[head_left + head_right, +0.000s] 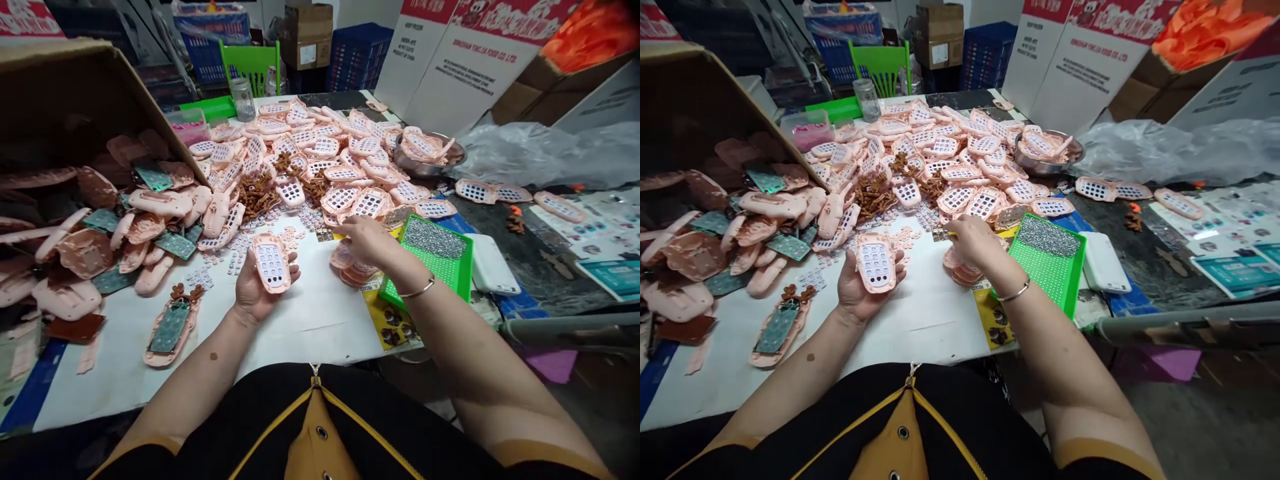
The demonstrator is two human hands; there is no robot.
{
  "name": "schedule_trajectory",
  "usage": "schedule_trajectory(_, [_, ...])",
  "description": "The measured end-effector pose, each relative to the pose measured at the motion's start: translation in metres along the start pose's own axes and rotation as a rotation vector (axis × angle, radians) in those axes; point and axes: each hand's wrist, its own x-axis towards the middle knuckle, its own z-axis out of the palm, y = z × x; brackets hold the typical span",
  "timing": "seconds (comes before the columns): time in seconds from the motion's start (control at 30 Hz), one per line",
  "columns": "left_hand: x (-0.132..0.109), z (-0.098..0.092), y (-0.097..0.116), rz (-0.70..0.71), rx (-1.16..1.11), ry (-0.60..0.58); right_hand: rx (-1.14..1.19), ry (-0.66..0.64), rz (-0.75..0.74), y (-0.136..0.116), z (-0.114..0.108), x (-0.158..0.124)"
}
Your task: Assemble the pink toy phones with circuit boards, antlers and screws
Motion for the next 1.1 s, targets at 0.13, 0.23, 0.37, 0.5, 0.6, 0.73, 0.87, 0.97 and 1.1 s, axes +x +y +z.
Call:
schedule_trajectory(0.13, [0.001, -0.005, 0.000, -0.024, -0.005, -0.014, -0.174, -0.231, -0.065, -0.005, 0.007, 0.013])
schedule_trajectory(0.23, [0.003, -0.008, 0.002, -0.003, -0.027, -0.026, -0.274, -0.313, -0.080, -0.015, 0.010, 0.017])
schedule_trajectory(0.37, [0.004, -0.012, 0.002, 0.002, -0.061, -0.042, -0.372, -0.370, -0.104, -0.017, 0.007, 0.017])
schedule_trajectory(0.5, [0.005, -0.015, -0.001, -0.003, -0.075, -0.055, -0.432, -0.378, -0.129, -0.016, 0.000, 0.013])
schedule_trajectory(0.6, [0.006, -0.017, -0.003, -0.006, -0.079, -0.051, -0.444, -0.346, -0.144, -0.015, -0.004, 0.007])
schedule_trajectory(0.73, [0.007, -0.019, -0.004, -0.011, -0.055, -0.039, -0.401, -0.257, -0.123, -0.001, -0.003, -0.001])
schedule_trajectory(0.87, [0.008, -0.018, -0.004, -0.004, -0.042, -0.030, 0.134, 0.171, 0.054, 0.008, 0.007, -0.010])
schedule_trajectory(0.97, [0.005, -0.015, -0.003, 0.016, -0.054, -0.047, 0.848, 0.437, 0.247, -0.008, 0.021, -0.018])
schedule_trajectory(1.1, [0.001, -0.012, -0.001, 0.031, -0.094, -0.067, 1.534, 0.407, 0.434, -0.054, 0.043, -0.027])
